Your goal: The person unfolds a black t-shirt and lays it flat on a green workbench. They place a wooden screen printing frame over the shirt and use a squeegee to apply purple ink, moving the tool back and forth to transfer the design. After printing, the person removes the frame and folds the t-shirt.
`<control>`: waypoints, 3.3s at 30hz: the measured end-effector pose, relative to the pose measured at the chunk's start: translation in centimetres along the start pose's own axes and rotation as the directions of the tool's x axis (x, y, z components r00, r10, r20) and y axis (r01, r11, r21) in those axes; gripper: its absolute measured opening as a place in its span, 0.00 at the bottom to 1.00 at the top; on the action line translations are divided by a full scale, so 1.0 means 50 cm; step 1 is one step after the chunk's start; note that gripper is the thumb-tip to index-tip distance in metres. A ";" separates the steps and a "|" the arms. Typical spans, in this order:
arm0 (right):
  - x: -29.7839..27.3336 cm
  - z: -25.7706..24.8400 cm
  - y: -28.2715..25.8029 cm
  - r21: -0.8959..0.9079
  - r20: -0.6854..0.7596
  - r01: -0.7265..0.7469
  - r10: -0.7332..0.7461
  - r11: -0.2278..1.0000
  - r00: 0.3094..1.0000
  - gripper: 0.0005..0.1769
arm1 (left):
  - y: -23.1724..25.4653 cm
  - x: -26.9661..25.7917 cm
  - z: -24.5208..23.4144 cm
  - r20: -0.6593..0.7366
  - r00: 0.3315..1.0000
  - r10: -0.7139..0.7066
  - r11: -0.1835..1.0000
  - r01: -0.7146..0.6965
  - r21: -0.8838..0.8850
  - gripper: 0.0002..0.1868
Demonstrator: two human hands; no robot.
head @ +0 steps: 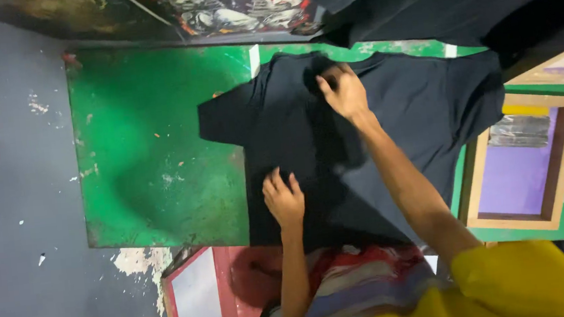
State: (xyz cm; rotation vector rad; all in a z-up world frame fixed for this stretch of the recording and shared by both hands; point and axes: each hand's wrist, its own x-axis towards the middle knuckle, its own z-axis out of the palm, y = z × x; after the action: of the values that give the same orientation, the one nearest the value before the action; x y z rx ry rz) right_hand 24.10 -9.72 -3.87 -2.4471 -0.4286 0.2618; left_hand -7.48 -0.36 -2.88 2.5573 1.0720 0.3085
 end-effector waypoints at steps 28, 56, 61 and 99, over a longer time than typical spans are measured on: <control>-0.053 -0.260 -0.120 0.720 -0.037 -0.021 0.068 0.694 0.997 0.09 | 0.008 -0.271 -0.255 0.530 0.843 -0.091 0.765 0.400 -0.504 0.12; -0.273 -0.205 0.145 -0.202 -0.100 -0.190 0.173 0.961 0.980 0.38 | 0.201 0.216 0.176 -0.090 0.955 0.284 0.947 -0.294 -0.133 0.23; -0.223 -0.220 0.156 -0.219 -0.071 -0.393 0.387 0.893 0.919 0.47 | 0.183 0.314 0.175 0.131 0.954 0.269 0.955 -0.281 0.092 0.34; -0.896 -0.122 0.599 0.611 -0.302 -0.341 0.609 0.714 0.734 0.07 | -0.221 -0.228 -0.034 0.120 0.989 -0.086 0.917 0.126 -0.379 0.13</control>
State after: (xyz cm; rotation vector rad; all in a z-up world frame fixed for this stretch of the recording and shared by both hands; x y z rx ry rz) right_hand -8.50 -51.86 -14.01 -1.9252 0.4930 -0.0361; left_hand -23.03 -0.96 -6.45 2.1337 0.9950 0.3219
